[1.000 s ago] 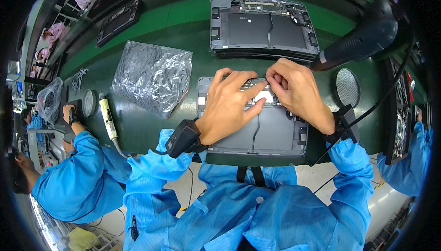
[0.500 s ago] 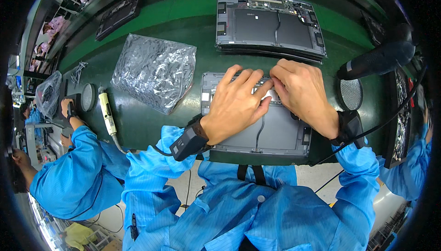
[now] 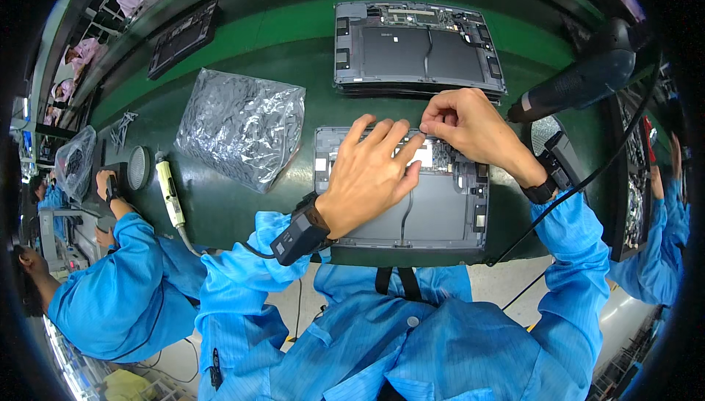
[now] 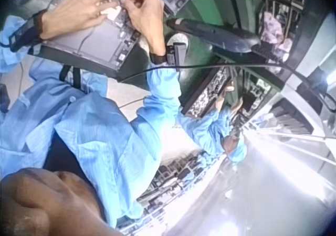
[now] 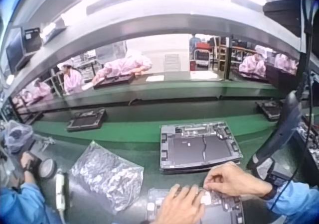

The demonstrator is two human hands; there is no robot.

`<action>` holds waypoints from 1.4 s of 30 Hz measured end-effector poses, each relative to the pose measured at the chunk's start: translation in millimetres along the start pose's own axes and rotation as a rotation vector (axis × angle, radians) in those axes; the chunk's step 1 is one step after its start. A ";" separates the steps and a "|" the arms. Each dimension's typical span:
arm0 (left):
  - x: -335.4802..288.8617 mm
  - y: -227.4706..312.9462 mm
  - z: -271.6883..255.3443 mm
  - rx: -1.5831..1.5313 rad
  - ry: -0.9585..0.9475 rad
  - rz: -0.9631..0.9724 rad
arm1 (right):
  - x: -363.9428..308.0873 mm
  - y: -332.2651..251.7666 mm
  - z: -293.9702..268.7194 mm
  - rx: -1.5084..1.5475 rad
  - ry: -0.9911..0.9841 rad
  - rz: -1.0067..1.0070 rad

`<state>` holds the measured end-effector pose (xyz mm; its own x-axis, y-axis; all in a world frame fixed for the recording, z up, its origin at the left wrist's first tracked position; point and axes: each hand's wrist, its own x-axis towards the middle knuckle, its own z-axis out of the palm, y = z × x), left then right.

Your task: Assembling internal electronic components and screwing them into place on a tablet device on a factory assembly line.

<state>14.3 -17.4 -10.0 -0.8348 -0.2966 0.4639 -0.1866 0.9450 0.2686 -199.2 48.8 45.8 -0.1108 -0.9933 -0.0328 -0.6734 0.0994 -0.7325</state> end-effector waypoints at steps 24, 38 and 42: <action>-1.4 -2.4 3.5 0.002 0.073 0.014 | -8.2 -6.9 5.2 -0.285 0.021 -0.353; -2.2 -1.8 5.2 -0.029 0.102 0.005 | -1.6 -34.5 13.8 -0.760 -0.050 -0.293; -2.7 0.0 4.9 -0.042 0.093 0.009 | -2.2 -34.4 15.5 -0.734 -0.042 -0.312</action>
<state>14.0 -15.9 -15.4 -0.7840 -0.3016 0.5426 -0.1561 0.9417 0.2979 -164.5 46.7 60.5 0.1798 -0.9816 0.0637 -0.9798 -0.1845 -0.0774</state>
